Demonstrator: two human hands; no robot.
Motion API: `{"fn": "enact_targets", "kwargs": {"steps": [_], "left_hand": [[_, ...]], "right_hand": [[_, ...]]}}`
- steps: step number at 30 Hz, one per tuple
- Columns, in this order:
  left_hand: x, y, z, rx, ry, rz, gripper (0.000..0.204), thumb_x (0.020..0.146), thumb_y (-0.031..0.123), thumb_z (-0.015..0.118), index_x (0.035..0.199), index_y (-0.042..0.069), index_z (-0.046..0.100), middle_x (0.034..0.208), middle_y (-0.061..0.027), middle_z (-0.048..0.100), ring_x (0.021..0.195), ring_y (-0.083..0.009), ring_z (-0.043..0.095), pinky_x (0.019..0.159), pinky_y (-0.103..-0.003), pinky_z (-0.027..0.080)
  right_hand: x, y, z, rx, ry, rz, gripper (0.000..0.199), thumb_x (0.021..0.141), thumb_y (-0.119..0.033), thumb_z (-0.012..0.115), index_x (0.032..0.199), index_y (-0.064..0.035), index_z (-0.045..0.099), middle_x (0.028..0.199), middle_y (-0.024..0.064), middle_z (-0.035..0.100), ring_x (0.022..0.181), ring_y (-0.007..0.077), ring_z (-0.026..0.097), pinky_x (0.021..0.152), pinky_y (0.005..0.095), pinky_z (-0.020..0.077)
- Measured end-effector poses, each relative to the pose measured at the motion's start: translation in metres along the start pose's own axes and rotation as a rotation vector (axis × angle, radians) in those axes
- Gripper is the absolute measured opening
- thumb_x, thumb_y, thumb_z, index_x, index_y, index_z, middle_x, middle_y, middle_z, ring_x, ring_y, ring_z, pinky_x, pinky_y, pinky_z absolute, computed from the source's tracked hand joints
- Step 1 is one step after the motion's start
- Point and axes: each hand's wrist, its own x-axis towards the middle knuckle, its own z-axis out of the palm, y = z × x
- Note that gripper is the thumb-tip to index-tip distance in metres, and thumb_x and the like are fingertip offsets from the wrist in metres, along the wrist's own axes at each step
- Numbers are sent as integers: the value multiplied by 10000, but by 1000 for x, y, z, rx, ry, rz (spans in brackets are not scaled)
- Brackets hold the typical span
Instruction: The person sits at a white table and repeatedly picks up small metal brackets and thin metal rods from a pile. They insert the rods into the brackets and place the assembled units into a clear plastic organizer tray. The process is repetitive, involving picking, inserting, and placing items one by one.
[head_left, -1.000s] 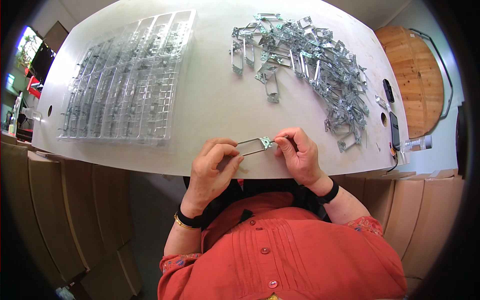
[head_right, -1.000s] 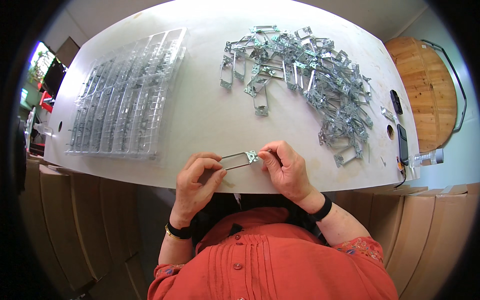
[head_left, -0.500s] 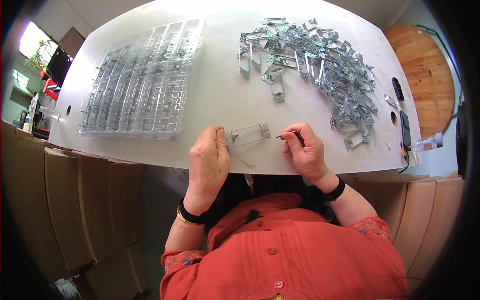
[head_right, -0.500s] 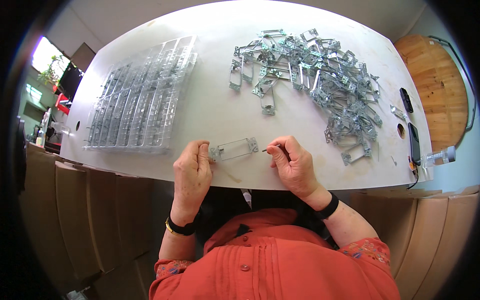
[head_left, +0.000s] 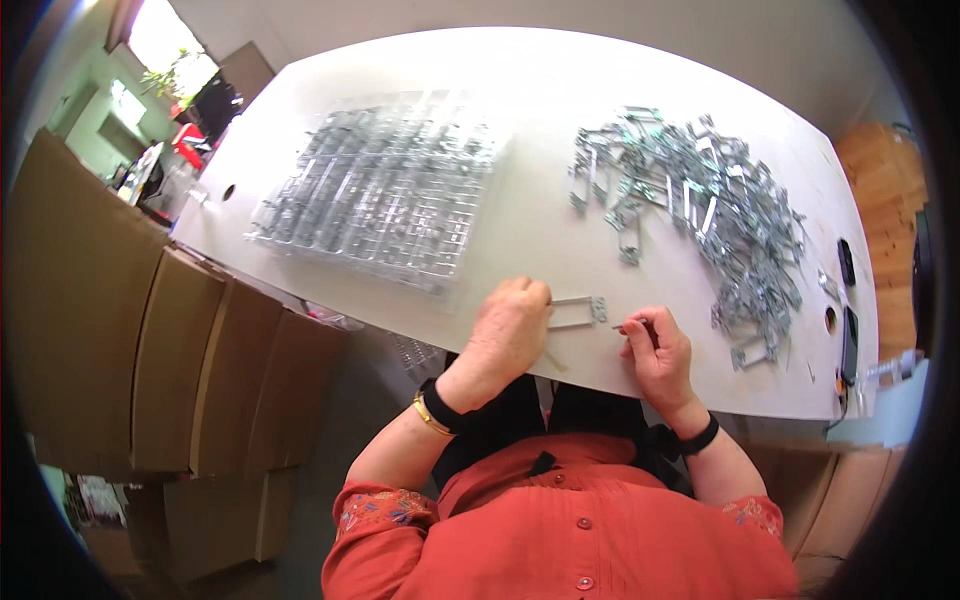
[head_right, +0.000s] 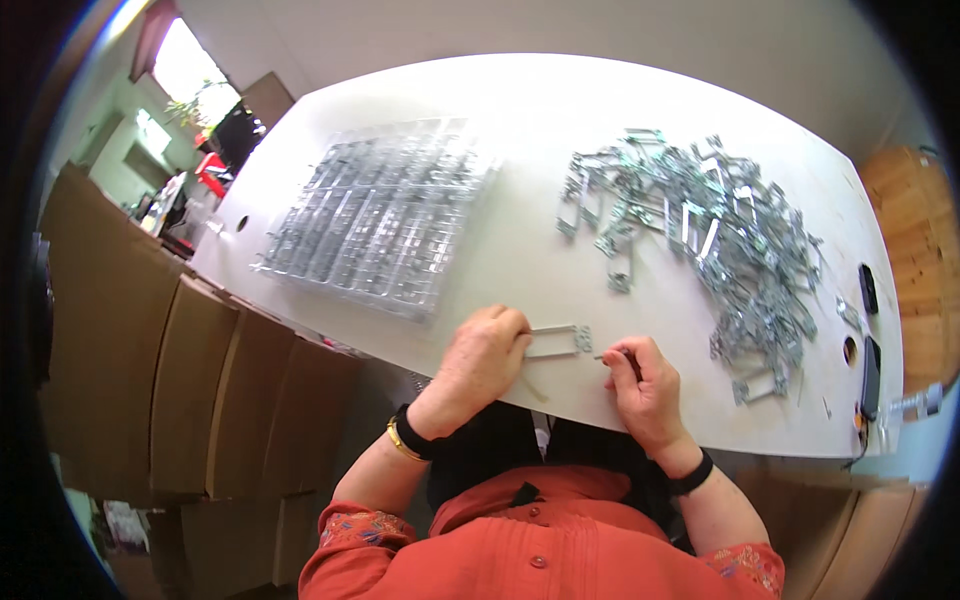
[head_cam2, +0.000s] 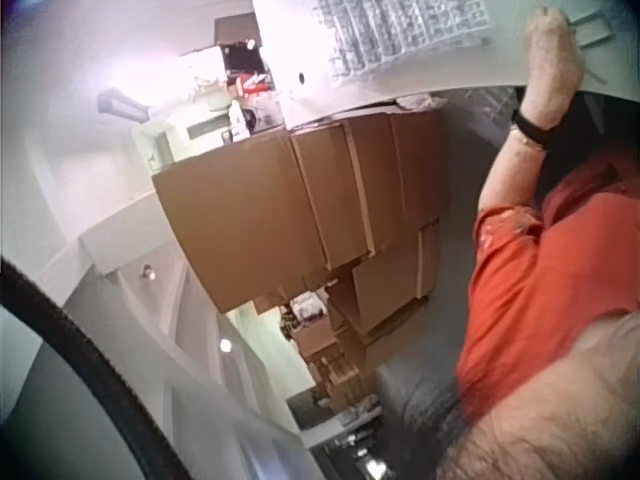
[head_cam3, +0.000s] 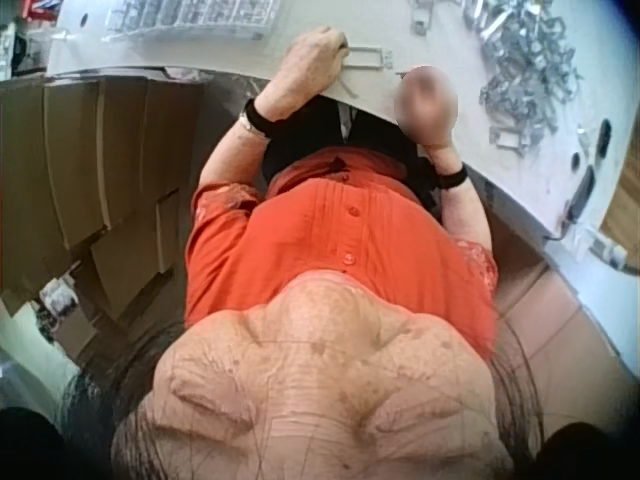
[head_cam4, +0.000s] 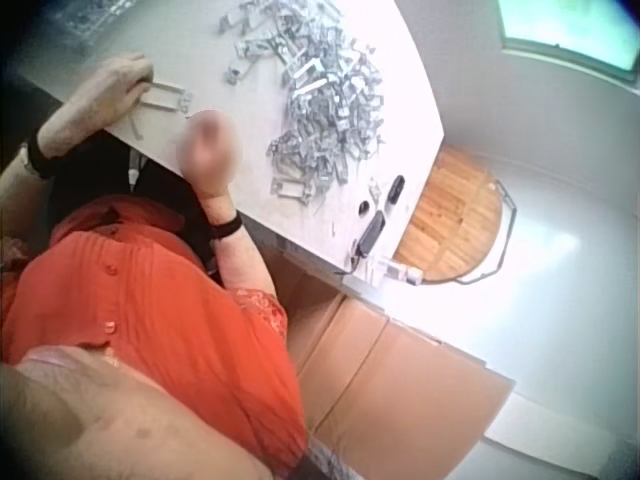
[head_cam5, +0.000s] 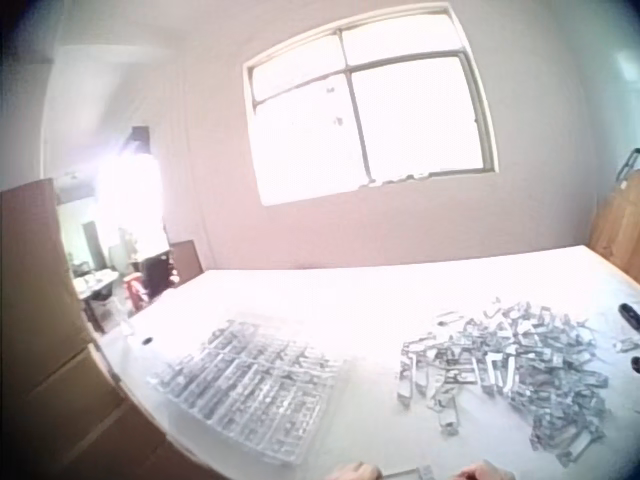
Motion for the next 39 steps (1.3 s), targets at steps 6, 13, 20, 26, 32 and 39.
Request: {"fn": "enact_targets", "kwargs": {"steps": [6, 13, 20, 26, 32, 39], "left_hand": [[0, 9, -24, -120, -2, -4, 83, 971, 77, 710, 964, -6, 707, 956, -203, 717, 935, -416, 699, 845, -491, 562], [10, 7, -114, -201, 216, -122, 69, 972, 36, 757, 965, -32, 751, 806, -108, 755, 739, -111, 692, 667, -316, 552], [31, -41, -219, 22, 496, -339, 125, 970, 100, 784, 949, -23, 783, 789, -64, 770, 735, -94, 688, 667, -300, 557], [39, -120, -284, 138, 693, -464, 174, 961, 147, 800, 950, -27, 793, 802, -75, 784, 676, -106, 697, 602, -277, 565], [70, -155, -285, 86, 709, -514, 181, 862, 158, 767, 861, -19, 806, 799, -169, 800, 739, -247, 779, 753, -368, 619], [129, -190, -260, 190, 511, -606, 133, 851, 115, 773, 847, -17, 783, 715, -101, 766, 541, -147, 689, 532, -311, 583]], "right_hand": [[-2, 6, 0, 23, -34, -16, 144, 1148, -174, 655, 1113, -38, 625, 896, 39, 710, 692, 88, 652, 650, 254, 521], [1, 8, 1, 43, -19, -25, 154, 1137, -172, 673, 1081, -35, 633, 853, 50, 705, 670, 118, 660, 633, 278, 531], [1, 8, 0, 50, -49, -18, 160, 1146, -188, 663, 1094, -42, 624, 877, 32, 707, 684, 87, 648, 642, 253, 521], [1, 6, 0, 56, -47, -14, 181, 1139, -198, 670, 1072, -35, 630, 855, 61, 714, 665, 130, 674, 626, 292, 540], [1, 8, -1, 73, -41, 16, 184, 1136, -199, 676, 1065, -34, 632, 837, 55, 710, 658, 124, 671, 627, 284, 537], [1, 8, -1, 68, -43, 56, 185, 1133, -192, 678, 1058, -29, 633, 832, 51, 712, 655, 117, 673, 625, 272, 526]]}}
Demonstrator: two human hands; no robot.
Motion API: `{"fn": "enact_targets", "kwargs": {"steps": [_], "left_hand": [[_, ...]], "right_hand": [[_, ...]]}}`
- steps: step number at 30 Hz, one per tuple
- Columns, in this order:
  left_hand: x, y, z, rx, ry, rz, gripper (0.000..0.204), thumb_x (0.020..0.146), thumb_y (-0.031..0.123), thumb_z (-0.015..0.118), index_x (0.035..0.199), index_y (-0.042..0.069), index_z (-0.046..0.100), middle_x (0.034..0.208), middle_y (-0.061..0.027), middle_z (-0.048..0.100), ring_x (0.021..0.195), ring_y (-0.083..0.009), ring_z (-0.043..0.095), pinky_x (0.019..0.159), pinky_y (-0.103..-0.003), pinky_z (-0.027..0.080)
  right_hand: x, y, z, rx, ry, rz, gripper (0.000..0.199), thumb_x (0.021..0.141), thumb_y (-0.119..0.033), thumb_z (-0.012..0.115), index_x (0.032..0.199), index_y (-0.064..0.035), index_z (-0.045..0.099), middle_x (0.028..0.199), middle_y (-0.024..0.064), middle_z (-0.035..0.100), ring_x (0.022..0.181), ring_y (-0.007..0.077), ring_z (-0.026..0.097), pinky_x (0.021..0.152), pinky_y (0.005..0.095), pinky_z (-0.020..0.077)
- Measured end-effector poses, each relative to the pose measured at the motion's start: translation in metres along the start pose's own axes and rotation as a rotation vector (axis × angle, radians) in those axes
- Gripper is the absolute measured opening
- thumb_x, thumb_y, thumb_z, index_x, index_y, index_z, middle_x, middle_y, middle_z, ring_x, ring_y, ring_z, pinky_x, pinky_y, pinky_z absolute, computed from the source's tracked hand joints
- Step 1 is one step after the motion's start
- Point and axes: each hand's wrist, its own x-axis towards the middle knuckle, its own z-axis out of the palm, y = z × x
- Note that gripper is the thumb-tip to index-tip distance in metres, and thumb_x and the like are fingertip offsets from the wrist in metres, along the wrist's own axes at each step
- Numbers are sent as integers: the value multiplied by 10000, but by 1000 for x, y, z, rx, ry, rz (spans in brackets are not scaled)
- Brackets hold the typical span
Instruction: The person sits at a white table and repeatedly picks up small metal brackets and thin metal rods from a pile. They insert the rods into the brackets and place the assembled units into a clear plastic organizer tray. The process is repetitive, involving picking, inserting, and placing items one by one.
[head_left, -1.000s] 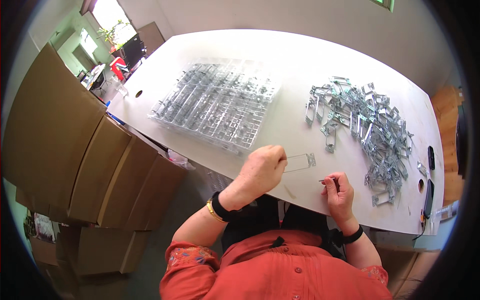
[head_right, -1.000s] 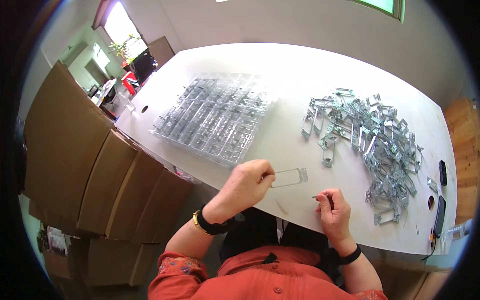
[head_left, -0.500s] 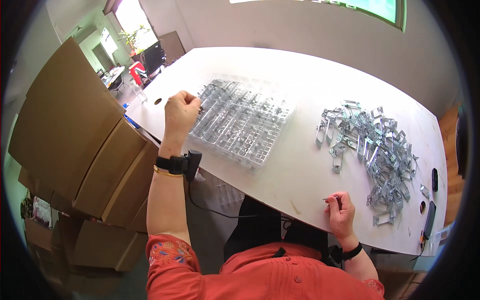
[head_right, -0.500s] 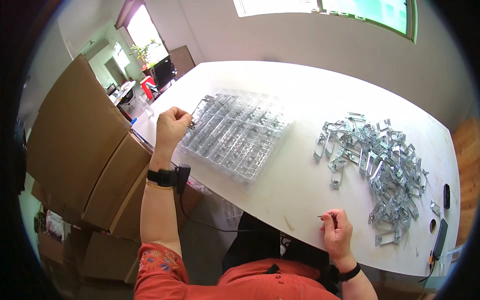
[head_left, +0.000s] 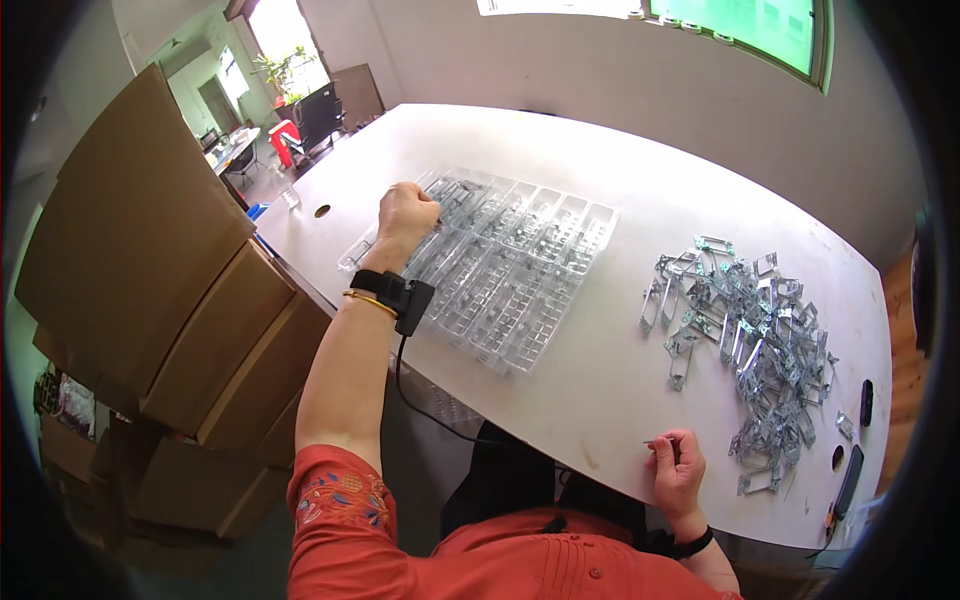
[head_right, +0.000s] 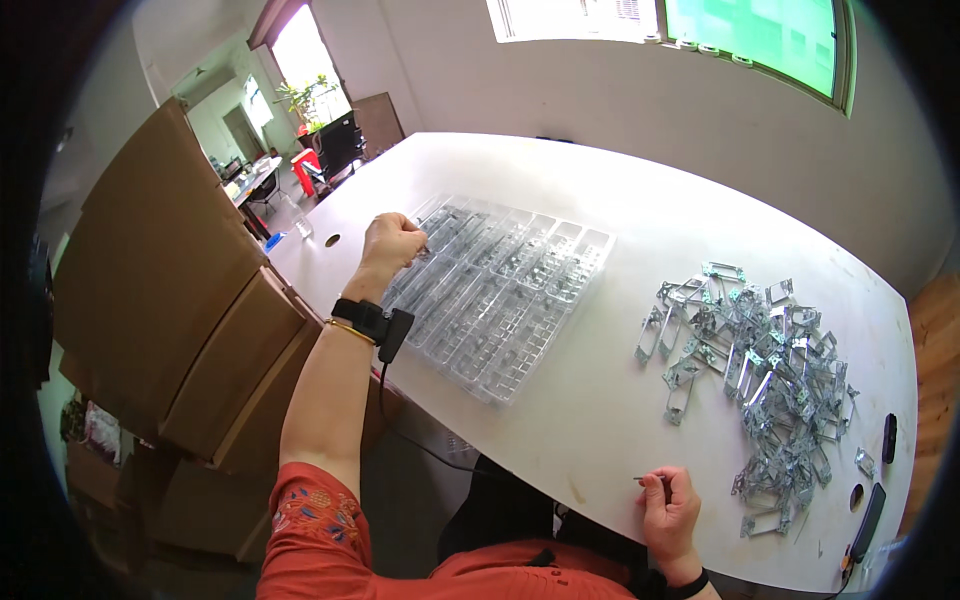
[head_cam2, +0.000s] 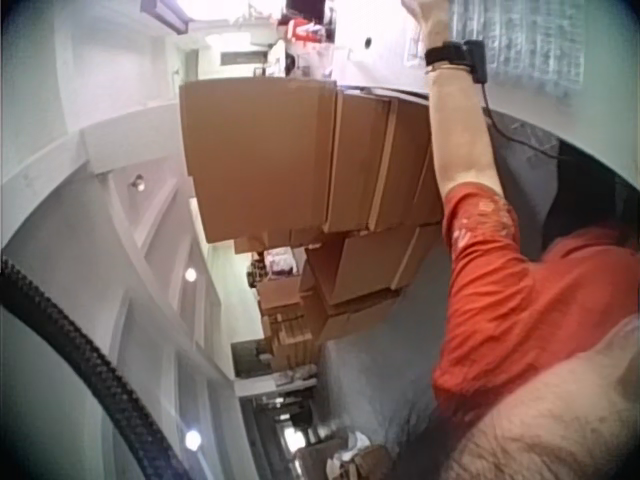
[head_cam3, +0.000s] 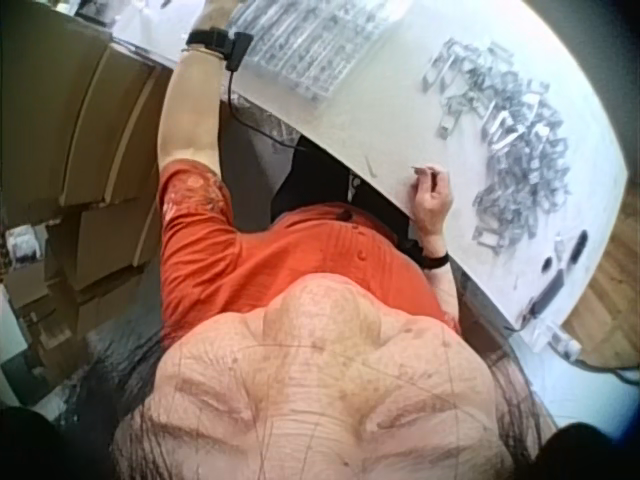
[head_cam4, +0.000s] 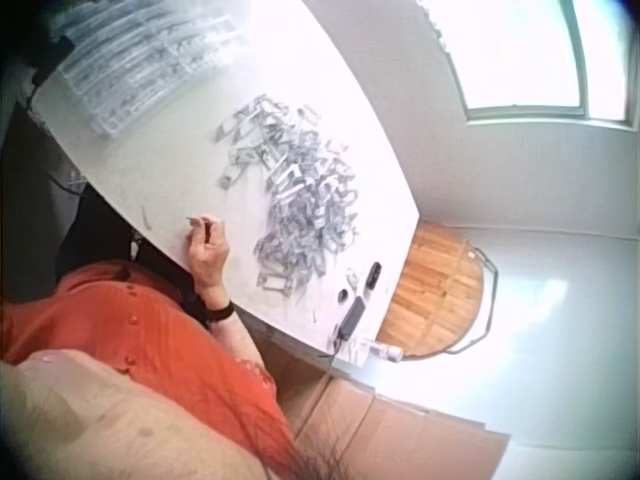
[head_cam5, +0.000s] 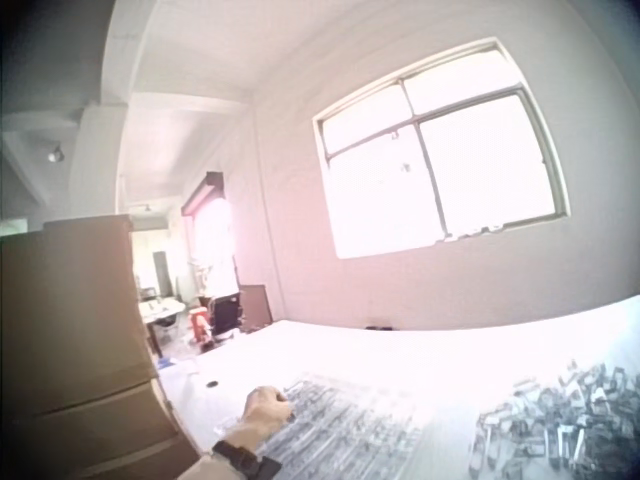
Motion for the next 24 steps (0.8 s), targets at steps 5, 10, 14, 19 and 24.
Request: {"fn": "enact_targets", "kwargs": {"steps": [5, 10, 14, 19, 24], "left_hand": [[26, 9, 42, 115, -36, -9, 82, 819, 87, 765, 802, 7, 773, 656, -119, 744, 549, -187, 724, 548, -336, 597], [43, 5, 68, 143, -75, -40, 72, 814, 86, 763, 804, 16, 777, 666, -137, 752, 570, -202, 740, 597, -356, 616], [48, -5, 84, 207, -42, -23, 83, 821, 103, 763, 816, 23, 786, 678, -148, 760, 601, -229, 760, 657, -379, 634], [43, 5, 88, 259, -38, -18, 122, 817, 134, 763, 857, 28, 809, 855, -226, 805, 861, -350, 813, 845, -427, 641], [38, 4, 79, 276, -64, -7, 197, 825, 124, 723, 936, -2, 827, 1026, -302, 797, 1054, -433, 790, 968, -466, 620]], "right_hand": [[1, -3, 0, -11, 2, 9, 181, 1124, -183, 690, 1051, -25, 639, 829, 59, 718, 655, 119, 677, 618, 277, 524], [1, 0, -1, -9, -22, 26, 174, 1113, -175, 704, 1042, -27, 647, 813, 60, 721, 652, 127, 683, 612, 283, 527], [0, -2, -2, -43, -40, 24, 167, 1109, -175, 711, 1043, -34, 650, 811, 60, 721, 651, 128, 684, 614, 285, 531], [1, -2, -2, -37, -35, 32, 173, 1103, -183, 726, 1049, -38, 649, 808, 53, 716, 652, 127, 684, 617, 285, 536], [1, -4, -2, -35, -46, 25, 177, 1101, -187, 733, 1053, -39, 650, 806, 50, 714, 647, 127, 684, 615, 283, 539]]}}
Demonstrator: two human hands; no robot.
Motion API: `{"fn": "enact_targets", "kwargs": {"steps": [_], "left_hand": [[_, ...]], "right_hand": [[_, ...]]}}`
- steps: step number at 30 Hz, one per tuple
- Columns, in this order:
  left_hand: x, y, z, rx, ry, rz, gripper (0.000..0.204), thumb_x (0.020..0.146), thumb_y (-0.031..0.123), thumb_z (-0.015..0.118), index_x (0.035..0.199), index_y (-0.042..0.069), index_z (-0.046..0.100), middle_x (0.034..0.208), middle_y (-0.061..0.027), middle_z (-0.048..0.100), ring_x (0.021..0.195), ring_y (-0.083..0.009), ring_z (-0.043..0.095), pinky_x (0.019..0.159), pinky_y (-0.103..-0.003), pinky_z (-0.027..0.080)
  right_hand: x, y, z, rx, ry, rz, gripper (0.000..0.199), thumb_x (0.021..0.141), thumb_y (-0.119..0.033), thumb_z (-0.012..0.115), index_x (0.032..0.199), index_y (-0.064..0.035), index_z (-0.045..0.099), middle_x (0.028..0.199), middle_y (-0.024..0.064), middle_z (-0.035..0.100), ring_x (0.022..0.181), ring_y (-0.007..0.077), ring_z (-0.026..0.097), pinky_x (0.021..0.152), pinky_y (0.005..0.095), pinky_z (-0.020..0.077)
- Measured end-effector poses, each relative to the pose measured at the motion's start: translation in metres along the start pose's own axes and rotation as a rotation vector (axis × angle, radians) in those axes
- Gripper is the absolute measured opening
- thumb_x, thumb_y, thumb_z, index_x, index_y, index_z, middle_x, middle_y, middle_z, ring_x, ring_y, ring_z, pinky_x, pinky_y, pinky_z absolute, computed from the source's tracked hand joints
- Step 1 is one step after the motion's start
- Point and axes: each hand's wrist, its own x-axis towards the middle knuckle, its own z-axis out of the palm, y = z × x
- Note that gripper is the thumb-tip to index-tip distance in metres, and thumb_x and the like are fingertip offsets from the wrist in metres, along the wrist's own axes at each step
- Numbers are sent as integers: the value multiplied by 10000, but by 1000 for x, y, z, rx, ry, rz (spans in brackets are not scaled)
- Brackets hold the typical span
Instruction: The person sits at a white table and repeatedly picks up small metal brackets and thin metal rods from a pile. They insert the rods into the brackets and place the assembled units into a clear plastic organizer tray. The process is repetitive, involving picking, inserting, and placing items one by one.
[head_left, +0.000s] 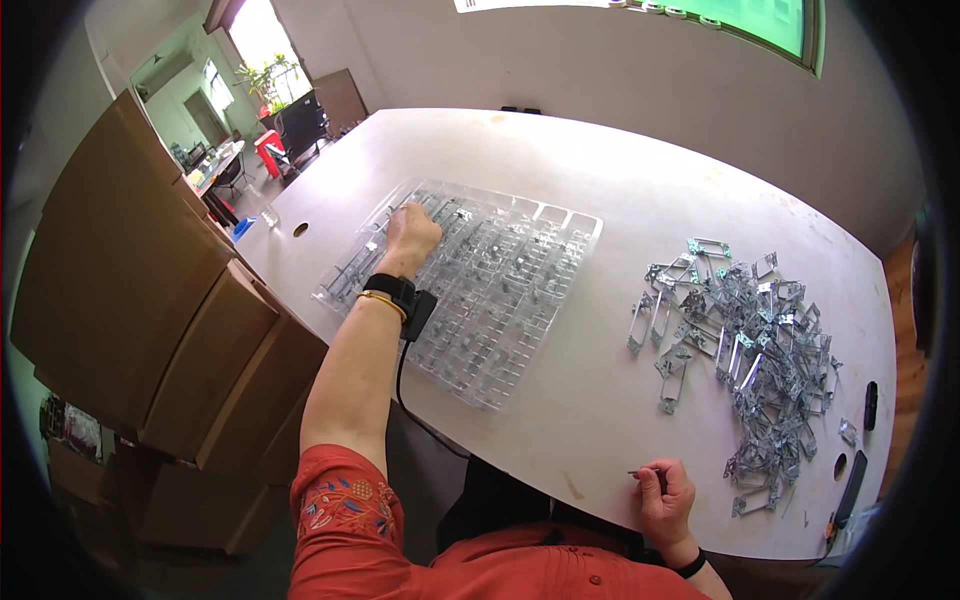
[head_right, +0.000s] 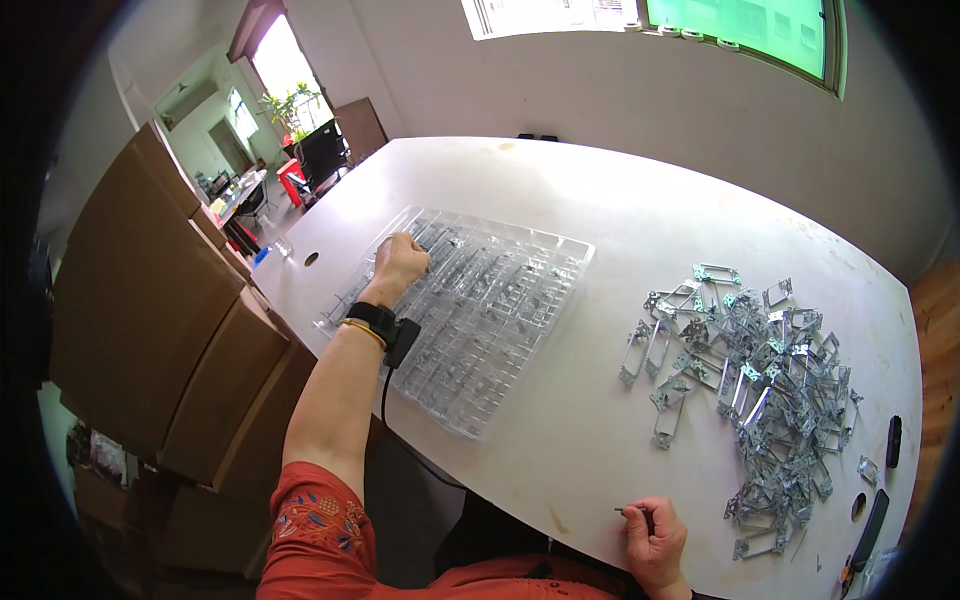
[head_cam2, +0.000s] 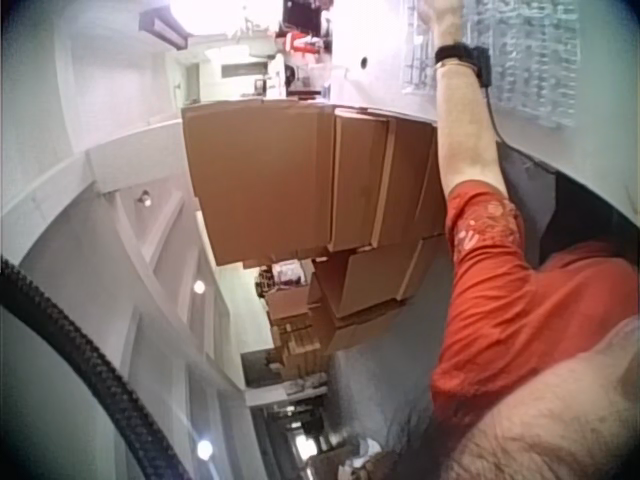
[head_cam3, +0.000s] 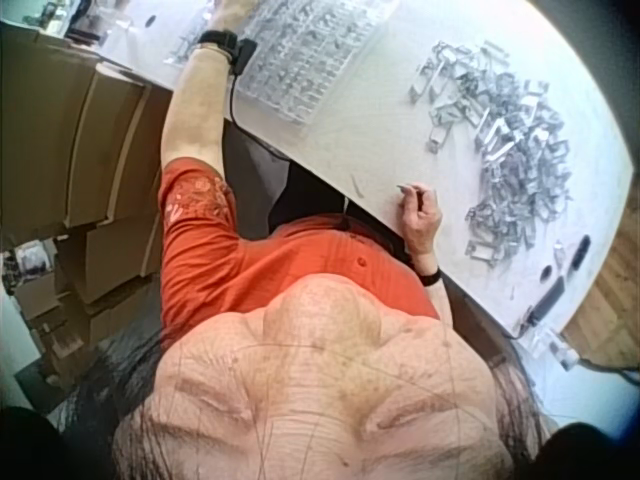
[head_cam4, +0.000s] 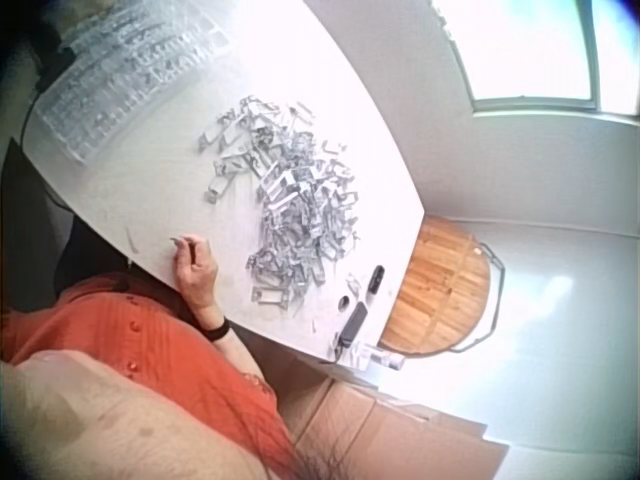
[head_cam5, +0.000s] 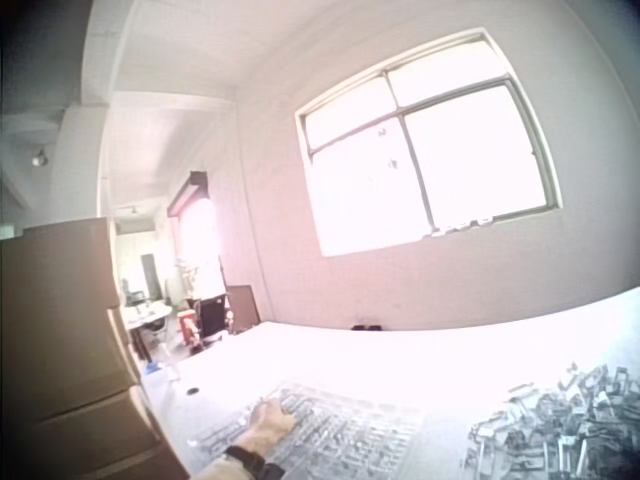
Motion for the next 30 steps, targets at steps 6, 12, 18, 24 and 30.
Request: {"fn": "enact_targets", "kwargs": {"steps": [6, 12, 18, 24, 30], "left_hand": [[-14, 16, -4, 67, -72, 0, 284, 871, 105, 668, 1054, -50, 821, 1163, -341, 772, 1160, -460, 766, 1039, -483, 610], [-13, 15, -7, 114, -150, -71, 284, 857, 140, 706, 1058, -23, 824, 1197, -306, 774, 1175, -438, 757, 1025, -480, 605], [-16, 22, -11, 93, -175, -104, 319, 882, 134, 711, 1136, -22, 824, 1270, -291, 772, 1241, -439, 740, 1058, -480, 598], [-24, 23, -17, 83, -150, -90, 315, 885, 136, 706, 1127, -31, 819, 1262, -299, 769, 1228, -449, 741, 1051, -485, 597], [-77, 41, -54, -84, 14, 176, 252, 933, 154, 699, 1071, -44, 773, 1109, -311, 776, 1084, -445, 766, 922, -516, 609]], "right_hand": [[2, -7, 0, -27, -12, -8, 197, 1121, -213, 704, 1059, -37, 642, 831, 38, 721, 665, 93, 654, 624, 261, 518], [1, -3, 0, -26, -17, -8, 193, 1121, -209, 704, 1067, -35, 638, 836, 39, 721, 663, 94, 657, 623, 260, 522], [0, 0, -1, -33, -22, -25, 190, 1123, -202, 701, 1077, -33, 629, 842, 43, 719, 660, 96, 658, 620, 257, 523], [1, -8, 1, -48, 12, -36, 140, 1088, -142, 732, 1039, -34, 657, 797, 61, 721, 633, 150, 696, 600, 300, 537], [-1, -1, 4, -23, -10, -30, 139, 1090, -143, 727, 1043, -33, 656, 796, 59, 722, 636, 146, 691, 603, 303, 531]]}}
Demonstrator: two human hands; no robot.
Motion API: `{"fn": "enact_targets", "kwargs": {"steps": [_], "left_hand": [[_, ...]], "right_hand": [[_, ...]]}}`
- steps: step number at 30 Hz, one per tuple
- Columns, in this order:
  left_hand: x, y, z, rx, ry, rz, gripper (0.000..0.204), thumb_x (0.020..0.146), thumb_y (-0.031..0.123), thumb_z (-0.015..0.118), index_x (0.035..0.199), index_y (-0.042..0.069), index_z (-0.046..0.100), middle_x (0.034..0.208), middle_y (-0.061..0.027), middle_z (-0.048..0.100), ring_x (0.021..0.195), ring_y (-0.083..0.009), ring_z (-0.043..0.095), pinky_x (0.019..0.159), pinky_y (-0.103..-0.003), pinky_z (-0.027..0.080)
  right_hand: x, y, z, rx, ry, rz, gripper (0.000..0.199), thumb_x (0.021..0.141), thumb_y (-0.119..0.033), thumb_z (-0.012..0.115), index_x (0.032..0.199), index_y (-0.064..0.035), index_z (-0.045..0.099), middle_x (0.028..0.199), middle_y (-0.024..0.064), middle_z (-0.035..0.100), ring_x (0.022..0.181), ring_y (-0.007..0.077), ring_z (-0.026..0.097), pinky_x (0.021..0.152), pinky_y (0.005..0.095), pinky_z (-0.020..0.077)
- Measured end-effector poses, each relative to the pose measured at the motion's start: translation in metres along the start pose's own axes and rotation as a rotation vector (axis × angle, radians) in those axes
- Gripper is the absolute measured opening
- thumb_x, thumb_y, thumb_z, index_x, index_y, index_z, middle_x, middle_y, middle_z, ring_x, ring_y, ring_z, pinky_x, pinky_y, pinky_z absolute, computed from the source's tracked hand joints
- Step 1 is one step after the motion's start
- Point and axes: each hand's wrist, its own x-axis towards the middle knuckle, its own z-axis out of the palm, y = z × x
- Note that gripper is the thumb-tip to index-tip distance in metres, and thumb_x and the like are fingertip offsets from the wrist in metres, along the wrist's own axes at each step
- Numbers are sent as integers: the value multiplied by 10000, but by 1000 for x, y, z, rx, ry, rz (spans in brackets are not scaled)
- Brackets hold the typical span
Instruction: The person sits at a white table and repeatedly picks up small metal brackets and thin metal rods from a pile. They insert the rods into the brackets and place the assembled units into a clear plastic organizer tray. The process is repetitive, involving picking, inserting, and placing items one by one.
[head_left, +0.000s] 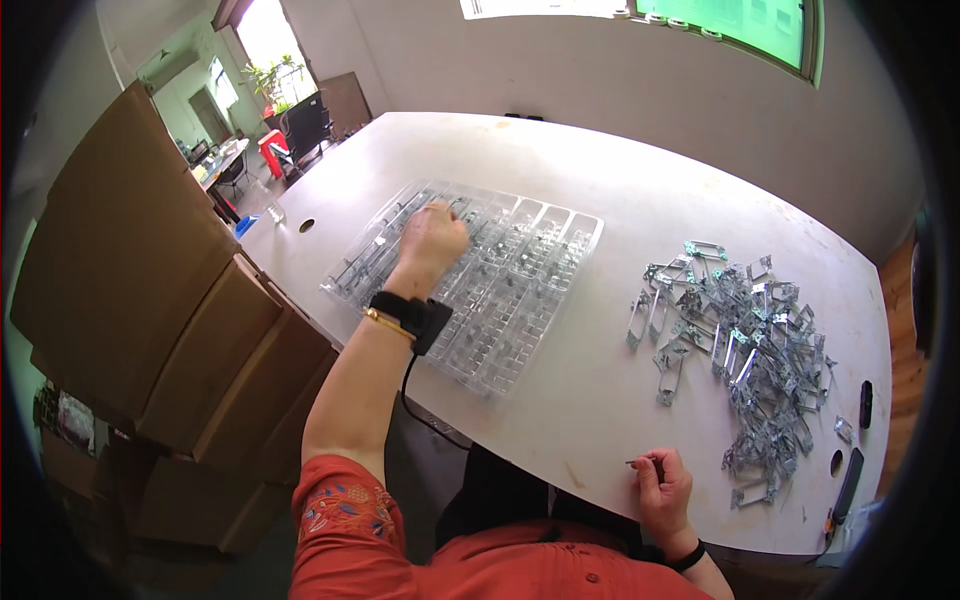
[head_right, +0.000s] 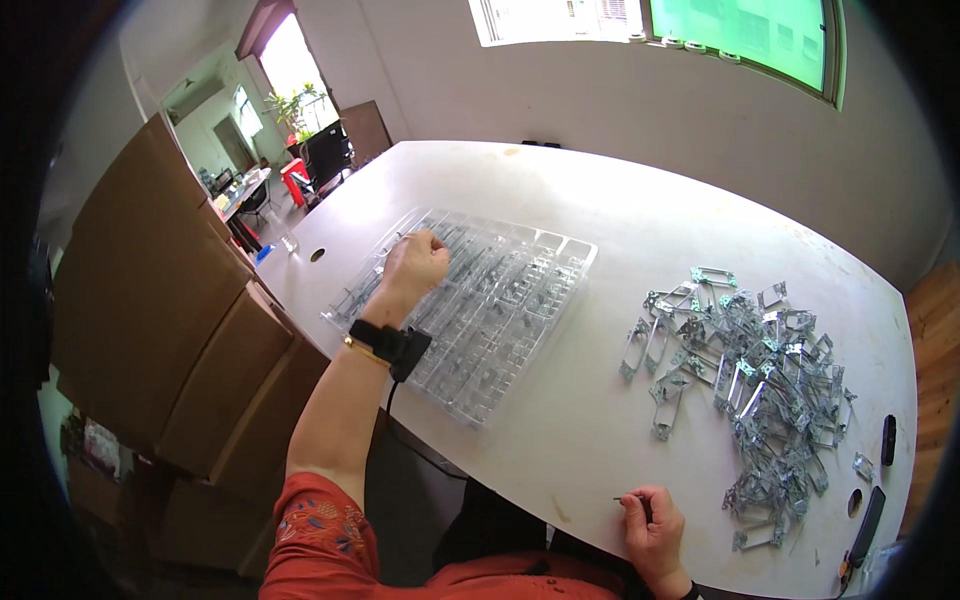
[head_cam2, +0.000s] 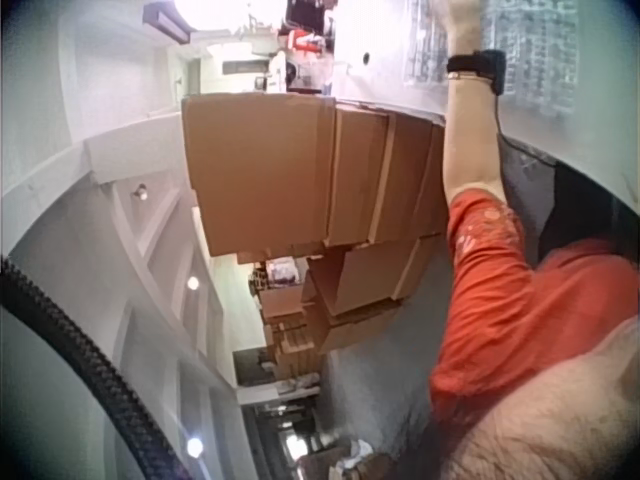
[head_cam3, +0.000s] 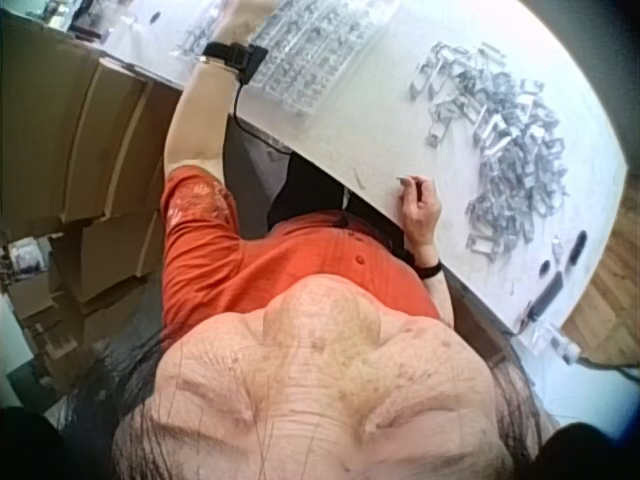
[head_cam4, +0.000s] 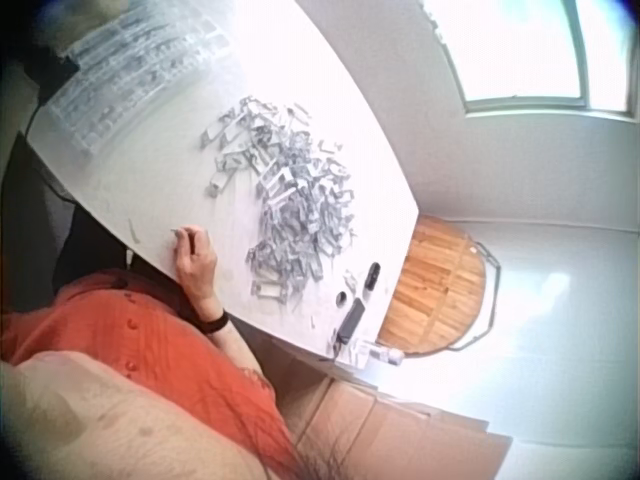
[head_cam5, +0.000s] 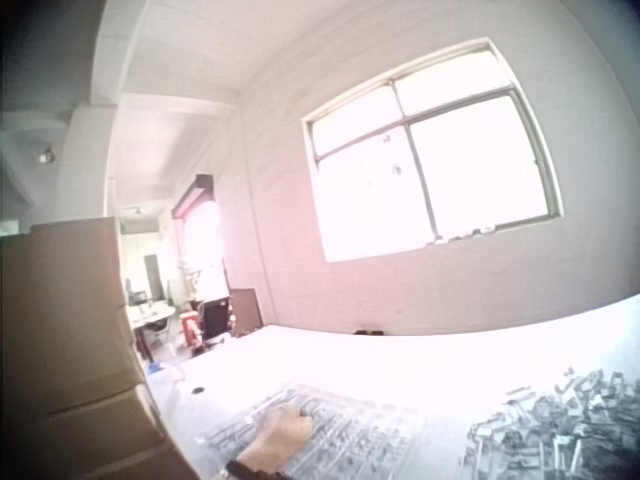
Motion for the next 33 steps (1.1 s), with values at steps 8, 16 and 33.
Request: {"fn": "enact_targets", "kwargs": {"steps": [8, 16, 33], "left_hand": [[-205, 136, 18, -594, -198, 449, 289, 966, 193, 811, 1119, 73, 597, 804, -222, 695, 820, -477, 727, 684, -547, 553], [-307, 136, 142, -701, -435, 484, 195, 995, 136, 710, 1137, 41, 617, 1047, -217, 690, 982, -470, 686, 822, -532, 554], [-306, 119, 153, -890, -394, 592, 130, 937, 107, 767, 1010, 33, 688, 976, -161, 685, 918, -396, 696, 780, -481, 552]], "right_hand": [[0, 6, -2, -20, -10, -9, 134, 1095, -146, 719, 1059, -33, 656, 833, 62, 728, 647, 133, 679, 619, 300, 536], [2, -3, 1, -125, 35, -125, 132, 1080, -152, 732, 1081, -25, 697, 834, 88, 724, 713, 189, 686, 679, 344, 557], [7, 7, 0, -113, 30, -147, 119, 1063, -121, 760, 1087, -33, 683, 839, 69, 725, 725, 146, 671, 675, 322, 543]]}}
